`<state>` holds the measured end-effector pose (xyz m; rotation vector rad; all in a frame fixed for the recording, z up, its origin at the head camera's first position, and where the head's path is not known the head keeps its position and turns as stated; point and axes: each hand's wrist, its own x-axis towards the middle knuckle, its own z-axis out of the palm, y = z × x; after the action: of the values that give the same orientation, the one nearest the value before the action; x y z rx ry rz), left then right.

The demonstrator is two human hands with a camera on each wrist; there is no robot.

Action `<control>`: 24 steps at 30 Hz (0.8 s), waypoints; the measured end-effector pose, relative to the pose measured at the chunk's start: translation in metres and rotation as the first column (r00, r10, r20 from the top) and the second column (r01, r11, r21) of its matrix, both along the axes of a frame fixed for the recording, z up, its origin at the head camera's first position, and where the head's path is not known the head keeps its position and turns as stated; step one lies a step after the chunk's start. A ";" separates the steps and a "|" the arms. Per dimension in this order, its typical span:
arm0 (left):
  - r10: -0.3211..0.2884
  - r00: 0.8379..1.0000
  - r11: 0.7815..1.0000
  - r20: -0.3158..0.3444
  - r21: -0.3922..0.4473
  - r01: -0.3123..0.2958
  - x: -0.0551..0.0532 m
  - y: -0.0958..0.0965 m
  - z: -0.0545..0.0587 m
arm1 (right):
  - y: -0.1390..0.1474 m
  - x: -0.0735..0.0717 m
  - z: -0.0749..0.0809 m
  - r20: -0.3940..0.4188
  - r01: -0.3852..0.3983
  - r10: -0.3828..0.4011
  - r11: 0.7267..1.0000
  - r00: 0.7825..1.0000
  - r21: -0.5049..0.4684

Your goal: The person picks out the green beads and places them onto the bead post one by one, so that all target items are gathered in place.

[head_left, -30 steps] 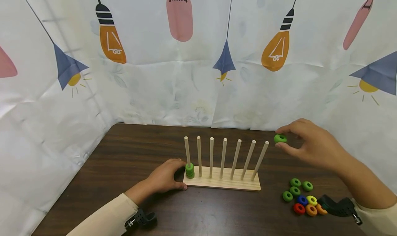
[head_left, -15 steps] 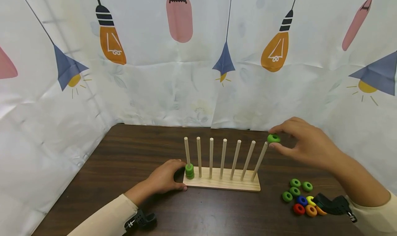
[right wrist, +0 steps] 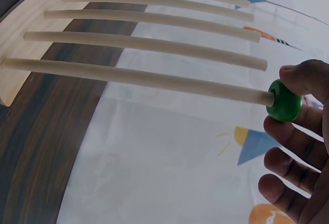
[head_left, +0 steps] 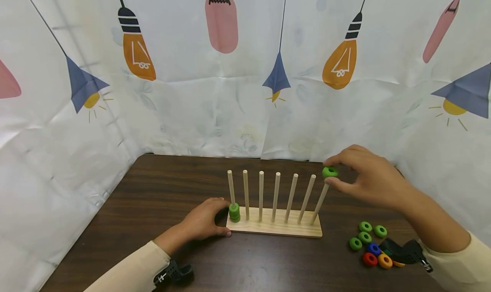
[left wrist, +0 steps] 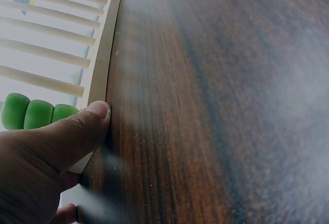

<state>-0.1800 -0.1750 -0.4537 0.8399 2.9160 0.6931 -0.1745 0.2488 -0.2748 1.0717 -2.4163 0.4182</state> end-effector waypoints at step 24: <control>0.007 1.000 1.000 0.008 -0.007 -0.006 0.001 0.001 0.000 | -0.024 -0.002 0.002 0.054 -0.017 0.016 1.000 0.998 0.008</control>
<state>-0.1794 -0.1741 -0.4535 0.8252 2.9134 0.6844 -0.1764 0.2251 -0.2725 1.0980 -2.4602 0.4482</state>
